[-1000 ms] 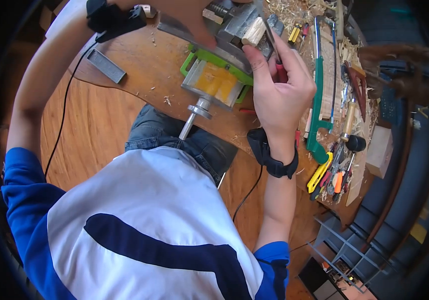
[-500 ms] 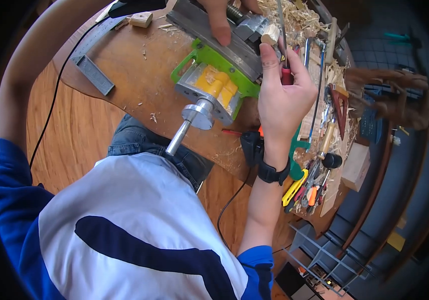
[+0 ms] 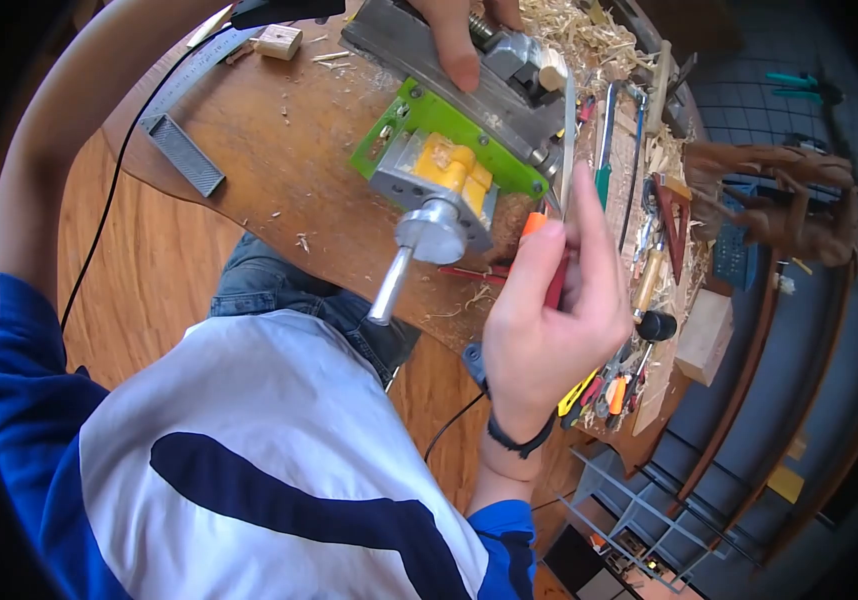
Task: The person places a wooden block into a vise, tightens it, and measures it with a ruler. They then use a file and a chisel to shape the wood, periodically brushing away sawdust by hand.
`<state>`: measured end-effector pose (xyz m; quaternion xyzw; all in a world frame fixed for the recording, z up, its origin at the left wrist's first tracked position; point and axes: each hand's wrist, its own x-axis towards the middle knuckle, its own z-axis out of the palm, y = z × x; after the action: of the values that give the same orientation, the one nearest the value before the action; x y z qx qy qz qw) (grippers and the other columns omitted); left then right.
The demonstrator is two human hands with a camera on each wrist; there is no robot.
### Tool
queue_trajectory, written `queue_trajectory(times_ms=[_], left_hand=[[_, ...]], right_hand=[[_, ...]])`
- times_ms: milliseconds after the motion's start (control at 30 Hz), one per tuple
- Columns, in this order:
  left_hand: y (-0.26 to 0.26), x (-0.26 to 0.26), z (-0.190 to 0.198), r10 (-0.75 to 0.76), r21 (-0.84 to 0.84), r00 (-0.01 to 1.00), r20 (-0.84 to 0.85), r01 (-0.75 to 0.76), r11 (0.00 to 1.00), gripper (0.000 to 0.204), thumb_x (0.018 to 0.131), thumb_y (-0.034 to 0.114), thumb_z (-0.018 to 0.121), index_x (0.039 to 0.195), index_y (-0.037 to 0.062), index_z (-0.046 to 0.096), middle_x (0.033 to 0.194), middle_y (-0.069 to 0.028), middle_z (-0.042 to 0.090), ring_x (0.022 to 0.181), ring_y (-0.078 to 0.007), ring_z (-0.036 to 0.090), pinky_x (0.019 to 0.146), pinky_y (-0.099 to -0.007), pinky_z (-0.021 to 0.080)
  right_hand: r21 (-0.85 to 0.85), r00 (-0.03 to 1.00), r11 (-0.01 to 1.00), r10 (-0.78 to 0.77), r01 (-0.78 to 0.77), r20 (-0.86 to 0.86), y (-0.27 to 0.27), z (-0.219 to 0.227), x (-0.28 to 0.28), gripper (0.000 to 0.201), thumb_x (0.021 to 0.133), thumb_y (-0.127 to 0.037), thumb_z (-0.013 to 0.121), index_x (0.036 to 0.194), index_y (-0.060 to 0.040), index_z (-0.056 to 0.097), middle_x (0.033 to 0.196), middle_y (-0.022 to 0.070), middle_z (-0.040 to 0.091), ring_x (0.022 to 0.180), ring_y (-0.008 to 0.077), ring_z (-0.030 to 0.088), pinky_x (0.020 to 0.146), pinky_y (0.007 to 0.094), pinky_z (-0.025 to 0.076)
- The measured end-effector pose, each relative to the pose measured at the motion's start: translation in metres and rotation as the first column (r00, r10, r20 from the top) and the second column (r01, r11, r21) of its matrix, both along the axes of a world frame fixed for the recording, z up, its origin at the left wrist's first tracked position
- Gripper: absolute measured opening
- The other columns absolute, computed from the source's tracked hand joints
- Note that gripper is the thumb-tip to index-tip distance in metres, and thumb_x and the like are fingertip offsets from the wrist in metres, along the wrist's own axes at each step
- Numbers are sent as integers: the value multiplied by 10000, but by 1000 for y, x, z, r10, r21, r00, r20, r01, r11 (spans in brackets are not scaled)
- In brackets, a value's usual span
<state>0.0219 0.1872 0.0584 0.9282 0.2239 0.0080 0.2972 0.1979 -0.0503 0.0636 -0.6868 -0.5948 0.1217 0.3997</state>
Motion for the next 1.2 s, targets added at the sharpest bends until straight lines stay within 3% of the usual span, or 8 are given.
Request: queue_trajectory(times_ms=[33,67,167,300,400,800,900,1200], left_hand=[[2,1,0,-6,1,1000,7,6,1000,614,685,561,812,946,11,734,834,-120,718,761,-226,665,684,-347,512],[2,0,3,7,0,1000,-6,-7,1000,618,689,571,805,941,11,734,831,-118,718,762,-223,662,684,-347,508],[4,-5,8,43,-1,999,-22,-43,999,628,701,595,788,925,11,734,818,-113,714,764,-213,651,680,-347,498],[10,-1,-2,62,-20,998,-2,-62,998,628,710,607,777,904,12,732,798,-106,706,751,-210,639,669,-348,486],[11,0,-5,67,-10,998,1,-67,998,621,711,607,777,885,13,729,785,-99,698,737,-206,632,661,-347,481],[12,0,-8,59,-33,998,16,-58,998,618,705,597,792,853,3,703,768,-93,684,721,-200,617,654,-347,478],[11,1,-6,59,-40,998,-11,-59,997,625,706,600,789,869,3,706,784,-100,691,738,-205,623,667,-351,480],[12,0,-9,62,-27,998,-8,-62,998,647,709,611,781,891,-4,702,789,-109,688,742,-218,628,671,-359,480]], right_hand=[[15,997,1000,-26,25,72,-5,-1,-1,369,917,6,555,1276,-3,643,854,24,644,616,38,468,519,200,373],[101,990,992,66,-79,127,-6,-6,1,408,943,42,521,1340,-20,594,784,-11,579,519,-23,406,445,160,278],[101,967,990,72,-99,243,-11,-7,3,396,934,54,518,1312,-9,617,792,-18,583,547,-29,393,476,150,272],[93,993,993,60,-70,106,-2,-12,4,387,939,54,513,1306,-4,621,778,-30,583,571,-32,396,494,147,277],[79,998,996,45,-49,49,8,-19,6,377,897,50,554,1257,-3,656,828,73,658,657,85,546,577,243,444],[96,998,994,44,-41,-34,24,-23,1,358,928,0,551,1270,-22,653,834,88,663,667,110,572,606,260,474],[136,985,979,137,-151,107,29,-27,9,378,961,17,524,1326,-30,611,787,6,626,575,-20,462,484,153,339],[152,984,980,107,-129,144,30,-27,5,373,957,5,537,1315,-47,628,786,-14,622,599,-15,437,503,156,320]])
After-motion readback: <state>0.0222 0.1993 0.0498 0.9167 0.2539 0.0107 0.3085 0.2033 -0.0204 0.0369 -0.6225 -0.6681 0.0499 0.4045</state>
